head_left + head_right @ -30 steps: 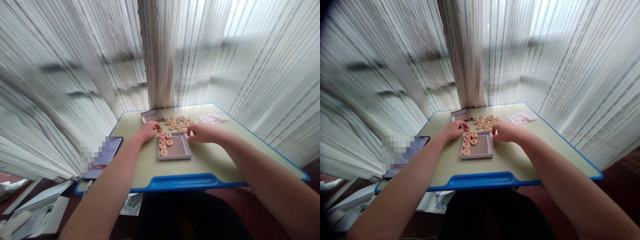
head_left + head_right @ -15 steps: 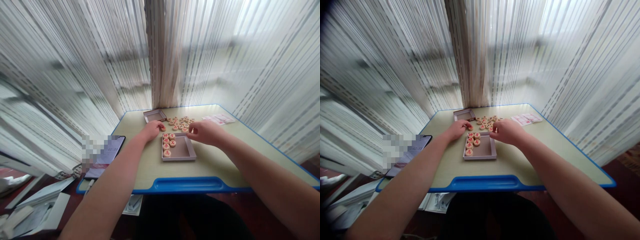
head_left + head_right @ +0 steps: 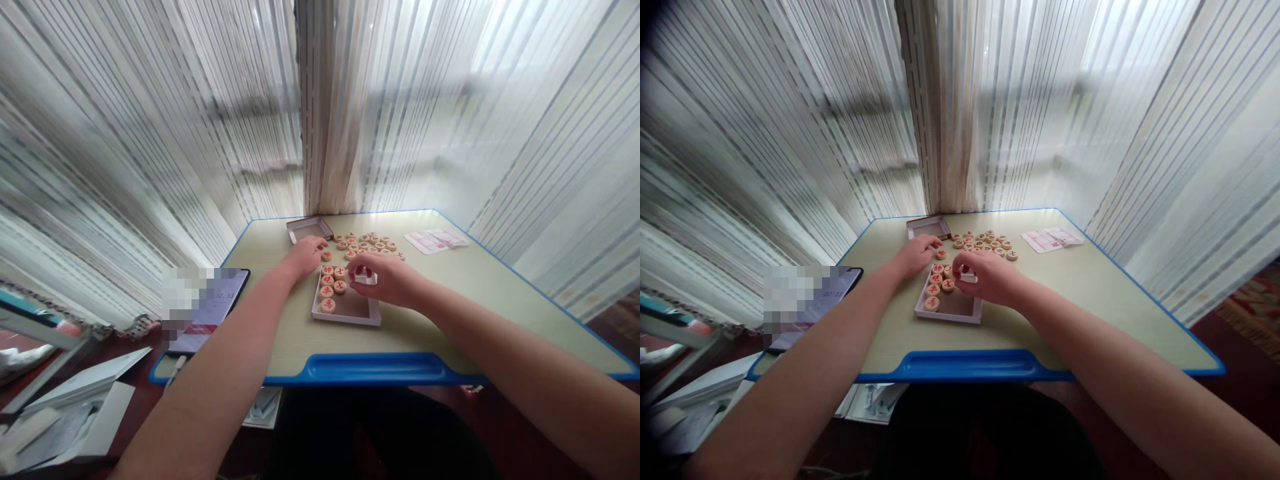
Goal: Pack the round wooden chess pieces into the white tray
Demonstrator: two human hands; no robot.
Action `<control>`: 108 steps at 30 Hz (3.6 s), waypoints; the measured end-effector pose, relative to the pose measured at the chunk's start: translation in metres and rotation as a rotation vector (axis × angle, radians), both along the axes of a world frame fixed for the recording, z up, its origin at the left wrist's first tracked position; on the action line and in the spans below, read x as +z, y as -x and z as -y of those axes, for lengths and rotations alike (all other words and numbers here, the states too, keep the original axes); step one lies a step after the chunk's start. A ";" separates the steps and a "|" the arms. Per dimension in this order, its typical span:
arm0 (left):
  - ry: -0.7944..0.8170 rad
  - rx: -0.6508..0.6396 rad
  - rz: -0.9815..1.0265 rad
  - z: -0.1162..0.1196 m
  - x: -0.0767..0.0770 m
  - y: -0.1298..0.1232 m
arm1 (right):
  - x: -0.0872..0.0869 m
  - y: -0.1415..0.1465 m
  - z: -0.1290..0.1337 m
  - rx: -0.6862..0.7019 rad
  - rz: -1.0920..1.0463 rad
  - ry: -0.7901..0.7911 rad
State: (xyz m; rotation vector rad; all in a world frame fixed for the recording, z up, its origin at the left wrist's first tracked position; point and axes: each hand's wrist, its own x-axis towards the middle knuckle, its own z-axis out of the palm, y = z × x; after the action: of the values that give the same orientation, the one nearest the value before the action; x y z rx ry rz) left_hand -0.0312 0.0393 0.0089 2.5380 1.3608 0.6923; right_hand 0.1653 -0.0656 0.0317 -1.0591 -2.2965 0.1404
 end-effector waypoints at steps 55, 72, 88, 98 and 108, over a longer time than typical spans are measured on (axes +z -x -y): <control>0.155 -0.145 -0.031 0.027 0.017 -0.009 | 0.019 0.004 0.017 0.266 0.297 0.343; 0.208 -0.176 0.010 0.028 0.018 -0.009 | 0.003 0.003 0.004 -0.017 0.175 0.084; 0.186 -0.183 -0.018 0.029 0.019 -0.010 | -0.004 -0.002 -0.004 0.098 0.133 0.106; 0.190 -0.174 -0.024 0.029 0.019 -0.009 | -0.006 -0.004 -0.006 0.101 0.108 0.118; 0.207 -0.176 0.001 0.030 0.019 -0.009 | -0.009 -0.004 -0.008 0.122 0.096 0.105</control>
State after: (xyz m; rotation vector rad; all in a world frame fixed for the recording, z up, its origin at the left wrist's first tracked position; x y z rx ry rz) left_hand -0.0218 0.0094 0.0283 2.4526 1.1263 0.4925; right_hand 0.1693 -0.0575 0.0231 -0.9962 -2.4643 0.2672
